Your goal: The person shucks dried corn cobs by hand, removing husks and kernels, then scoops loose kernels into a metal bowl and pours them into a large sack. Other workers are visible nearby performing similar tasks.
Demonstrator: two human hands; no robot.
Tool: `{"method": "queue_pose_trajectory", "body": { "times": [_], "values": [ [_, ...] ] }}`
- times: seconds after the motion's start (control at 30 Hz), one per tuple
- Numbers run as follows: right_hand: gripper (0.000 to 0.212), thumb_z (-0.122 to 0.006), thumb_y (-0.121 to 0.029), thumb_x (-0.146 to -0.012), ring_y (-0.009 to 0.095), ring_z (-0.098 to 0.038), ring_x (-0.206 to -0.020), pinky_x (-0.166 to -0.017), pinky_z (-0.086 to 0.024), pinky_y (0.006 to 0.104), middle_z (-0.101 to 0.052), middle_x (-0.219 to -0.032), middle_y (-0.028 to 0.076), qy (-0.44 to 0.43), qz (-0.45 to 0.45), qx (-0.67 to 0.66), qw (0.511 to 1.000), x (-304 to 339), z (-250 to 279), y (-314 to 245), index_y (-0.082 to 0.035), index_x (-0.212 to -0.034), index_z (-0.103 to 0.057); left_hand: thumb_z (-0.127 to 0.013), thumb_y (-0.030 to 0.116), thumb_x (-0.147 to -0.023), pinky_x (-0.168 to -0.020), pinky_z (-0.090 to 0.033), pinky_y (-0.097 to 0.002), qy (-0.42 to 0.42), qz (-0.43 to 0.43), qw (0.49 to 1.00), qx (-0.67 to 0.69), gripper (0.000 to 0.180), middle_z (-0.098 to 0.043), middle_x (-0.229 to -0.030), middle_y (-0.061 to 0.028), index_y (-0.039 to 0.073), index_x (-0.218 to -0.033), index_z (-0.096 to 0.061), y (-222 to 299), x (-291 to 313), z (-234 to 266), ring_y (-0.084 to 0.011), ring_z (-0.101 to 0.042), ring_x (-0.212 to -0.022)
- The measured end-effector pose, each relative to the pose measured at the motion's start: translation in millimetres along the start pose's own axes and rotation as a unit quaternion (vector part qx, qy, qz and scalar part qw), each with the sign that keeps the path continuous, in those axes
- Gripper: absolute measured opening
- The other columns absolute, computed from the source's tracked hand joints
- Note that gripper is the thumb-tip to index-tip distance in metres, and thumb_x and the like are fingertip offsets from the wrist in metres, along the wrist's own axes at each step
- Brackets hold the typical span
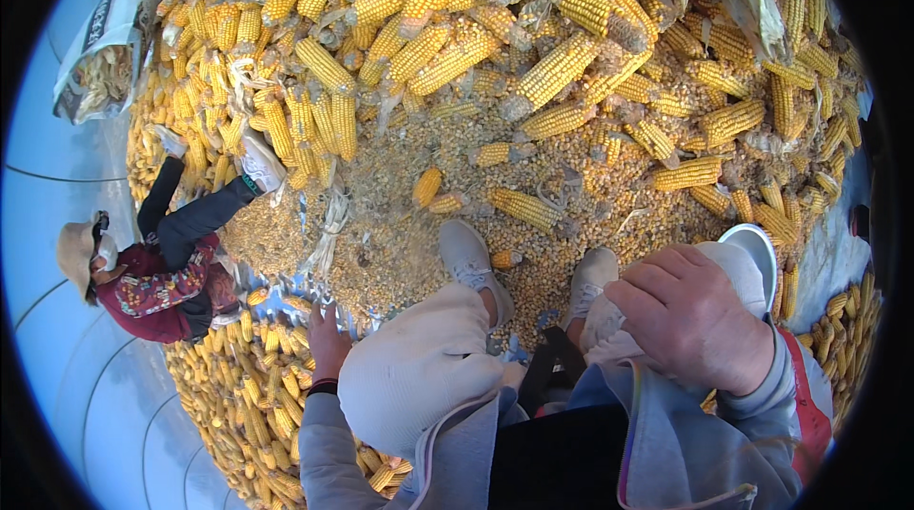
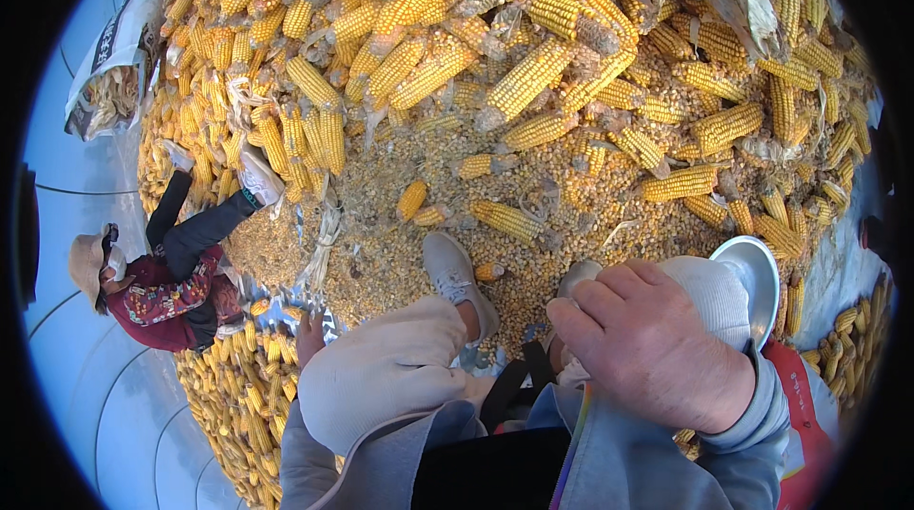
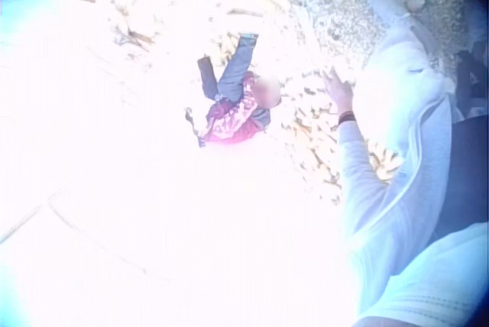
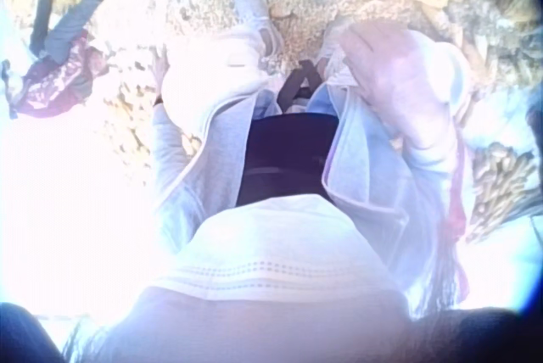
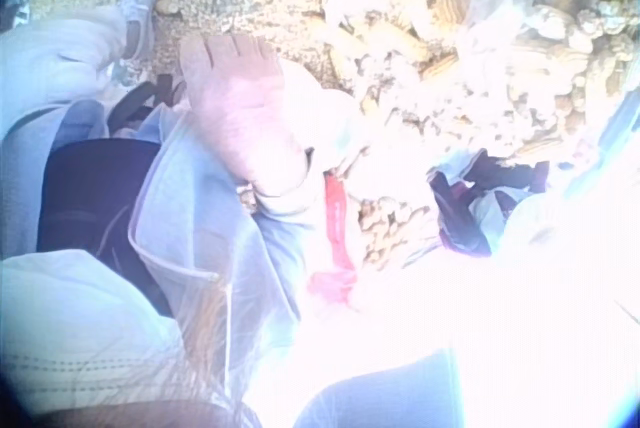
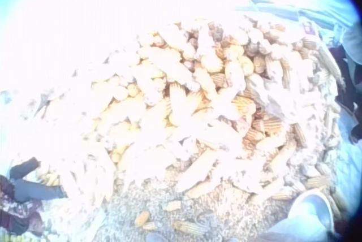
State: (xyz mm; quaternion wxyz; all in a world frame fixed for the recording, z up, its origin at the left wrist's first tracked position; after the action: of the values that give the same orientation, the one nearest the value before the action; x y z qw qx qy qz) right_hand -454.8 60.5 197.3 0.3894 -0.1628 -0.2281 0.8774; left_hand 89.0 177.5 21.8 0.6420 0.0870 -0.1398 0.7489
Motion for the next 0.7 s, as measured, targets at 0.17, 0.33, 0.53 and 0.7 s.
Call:
{"method": "queue_pose_trajectory", "body": {
  "times": [0.17, 0.33, 0.53, 0.7],
  "values": [
    [0.034, -0.064, -0.013, -0.064, 0.025, -0.059, -0.077, -0.07, -0.048, 0.0362, -0.057, -0.081, 0.008, -0.042, -0.077, 0.027, 0.996, 1, -5, 8, -0.002, -0.096, -0.06, -0.078, 0.019, -0.069, -0.105, -0.033, -0.0576, 0.045, -0.181, 0.981, 0.057, 0.063, -0.032, -0.147, -0.0236, 0.019, -0.128, -0.057, 186, -165, -45, -0.0426, -0.032, -0.135],
    [0.03, -0.066, -0.011, -0.07, 0.027, -0.06, -0.078, -0.072, -0.049, 0.0378, -0.06, -0.084, 0.009, -0.064, -0.144, 0.034, 0.987, -11, -9, 15, -0.002, -0.099, -0.061, -0.083, 0.033, -0.063, -0.094, -0.045, -0.0526, -0.169, -0.197, 0.965, -0.023, 0.058, -0.04, -0.137, -0.0231, 0.019, -0.116, -0.065, 237, -227, -36, -0.0411, -0.049, -0.12],
    [0.026, -0.066, -0.011, -0.074, 0.028, -0.06, -0.079, -0.072, -0.049, 0.0387, -0.061, -0.083, 0.009, -0.081, -0.135, 0.044, 0.987, -28, -11, 12, -0.003, -0.098, -0.06, -0.082, 0.038, -0.061, -0.084, -0.053, -0.0464, -0.122, -0.268, 0.955, -0.023, 0.05, -0.047, -0.125, -0.022, 0.017, -0.105, -0.071, 219, -233, -41, -0.04, -0.058, -0.106],
    [0.019, -0.064, -0.012, -0.074, 0.027, -0.06, -0.079, -0.07, -0.048, 0.0378, -0.059, -0.08, 0.008, -0.07, -0.082, 0.037, 0.994, -15, -15, -9, -0.005, -0.09, -0.057, -0.084, 0.032, -0.063, -0.084, -0.053, -0.0471, 0.053, -0.183, 0.981, 0.022, 0.039, -0.047, -0.116, -0.0176, 0.009, -0.09, -0.068, 113, -161, -23, -0.0388, -0.055, -0.106]
  ]
}}
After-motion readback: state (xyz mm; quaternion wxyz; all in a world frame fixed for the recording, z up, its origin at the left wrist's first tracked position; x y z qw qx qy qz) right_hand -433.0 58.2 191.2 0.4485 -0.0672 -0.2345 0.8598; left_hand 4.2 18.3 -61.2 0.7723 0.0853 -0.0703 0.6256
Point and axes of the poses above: each hand's wrist, its own x-axis away from the middle knuckle, its own z-axis out of the back of the hand, y = z × x, the point moved 4 cm from there along -x, towards the middle knuckle
